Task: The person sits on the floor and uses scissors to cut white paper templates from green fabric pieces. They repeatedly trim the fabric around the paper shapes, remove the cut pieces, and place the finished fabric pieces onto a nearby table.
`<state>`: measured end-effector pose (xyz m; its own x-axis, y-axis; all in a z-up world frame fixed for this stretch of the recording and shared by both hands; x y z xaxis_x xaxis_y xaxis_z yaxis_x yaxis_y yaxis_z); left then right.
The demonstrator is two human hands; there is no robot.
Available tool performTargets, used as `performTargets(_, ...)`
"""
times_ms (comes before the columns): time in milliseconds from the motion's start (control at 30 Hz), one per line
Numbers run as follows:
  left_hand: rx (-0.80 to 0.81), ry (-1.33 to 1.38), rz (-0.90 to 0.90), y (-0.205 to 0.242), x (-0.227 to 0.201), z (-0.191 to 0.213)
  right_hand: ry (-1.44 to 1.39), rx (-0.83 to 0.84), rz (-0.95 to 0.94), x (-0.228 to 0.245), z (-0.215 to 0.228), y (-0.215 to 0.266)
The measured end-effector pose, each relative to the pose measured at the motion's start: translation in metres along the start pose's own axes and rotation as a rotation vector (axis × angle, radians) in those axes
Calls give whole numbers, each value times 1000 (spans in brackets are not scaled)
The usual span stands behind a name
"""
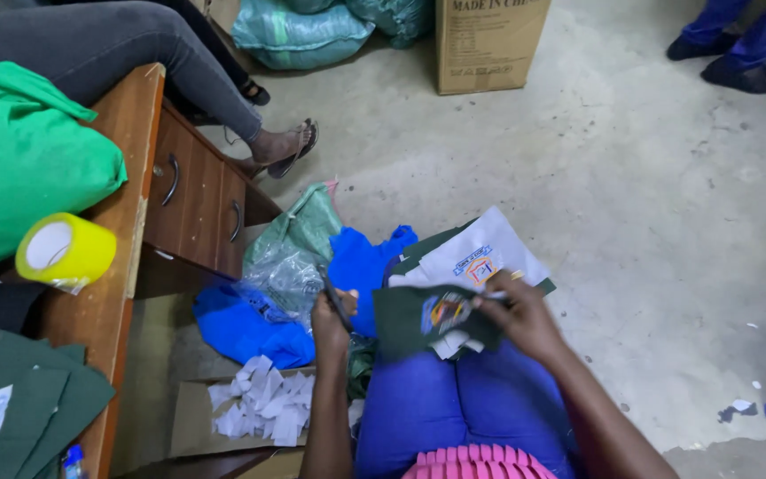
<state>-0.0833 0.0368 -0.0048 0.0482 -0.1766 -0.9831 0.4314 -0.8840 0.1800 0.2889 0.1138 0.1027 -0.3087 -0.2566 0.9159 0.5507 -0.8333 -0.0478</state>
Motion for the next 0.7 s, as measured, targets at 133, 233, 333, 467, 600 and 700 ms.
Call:
performTargets(133,-15,66,-49,6,-23,14,241,-251,336,16,47,2)
performTargets(233,-3,95,-37,15,-28,3,422,-34,473,42,16,-4)
performTargets(333,77,46,-14,6,-1,-17,510,262,344,5,-41,-7)
performTargets(467,201,-124,65,5,-23,-53,587,452,125,3,-44,12)
performTargets(600,270,-372,120,-60,-28,-89,389,-42,36,36,22,0)
performTargets(700,385,-465,101,-115,-21,-125,763,-354,-200,0,65,-16)
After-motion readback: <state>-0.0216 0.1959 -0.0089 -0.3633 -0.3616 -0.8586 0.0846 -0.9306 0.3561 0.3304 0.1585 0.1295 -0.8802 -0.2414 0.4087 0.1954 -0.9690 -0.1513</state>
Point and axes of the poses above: each hand's wrist, its own y-axis away from the middle knuckle, its own z-axis out of the back of the hand, x = y × z, the point moved 8 cm from there along -y, towards the middle knuckle, and after that the axes turned 12 degrees about x, right-handed, at the moved point
